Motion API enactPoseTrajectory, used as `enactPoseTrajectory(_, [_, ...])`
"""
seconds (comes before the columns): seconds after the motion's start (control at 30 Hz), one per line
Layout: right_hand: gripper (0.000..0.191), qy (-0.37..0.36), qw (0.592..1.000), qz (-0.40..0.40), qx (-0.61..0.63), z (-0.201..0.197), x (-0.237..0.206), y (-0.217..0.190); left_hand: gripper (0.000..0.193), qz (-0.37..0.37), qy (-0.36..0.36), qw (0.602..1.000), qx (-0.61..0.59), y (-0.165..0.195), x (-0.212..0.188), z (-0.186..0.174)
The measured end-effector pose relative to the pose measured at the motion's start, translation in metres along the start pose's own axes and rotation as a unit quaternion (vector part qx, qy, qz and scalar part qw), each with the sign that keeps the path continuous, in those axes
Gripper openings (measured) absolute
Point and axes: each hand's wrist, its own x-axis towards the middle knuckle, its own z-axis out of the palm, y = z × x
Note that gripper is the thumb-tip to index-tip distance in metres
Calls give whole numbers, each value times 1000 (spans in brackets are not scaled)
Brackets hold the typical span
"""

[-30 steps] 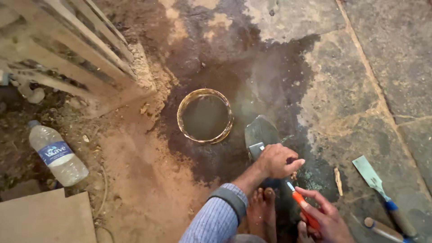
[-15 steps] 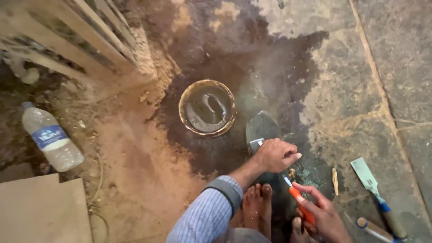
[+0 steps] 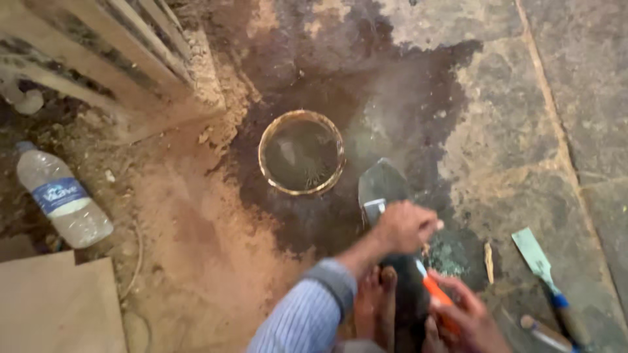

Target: The person sharpens a chisel on a wet sharpening stone, repeatedly dipping the tool in a bucket of water and checking the edge with their fingers. The person continues this process for the duration of the clip.

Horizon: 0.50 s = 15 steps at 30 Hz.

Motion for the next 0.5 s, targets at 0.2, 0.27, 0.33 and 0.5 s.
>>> enactPoseTrajectory(0.2, [58,-160,895,-411,-59,10,-23,51,16,154,-1,988,4,33,-42,42])
enactPoseTrajectory(0.27, [62,-118,922,-368,-25,17,-1,53,27,31,-78,995,-50,62,-80,52])
enactPoseTrajectory(0.33, [63,-65,955,-289,-13,19,-5,54,12,64,-25,998,-2,42,-66,48])
enactPoseTrajectory(0.5, [67,23,998,39,48,58,-21,-48,31,30,-32,999,-24,2,8,-4])
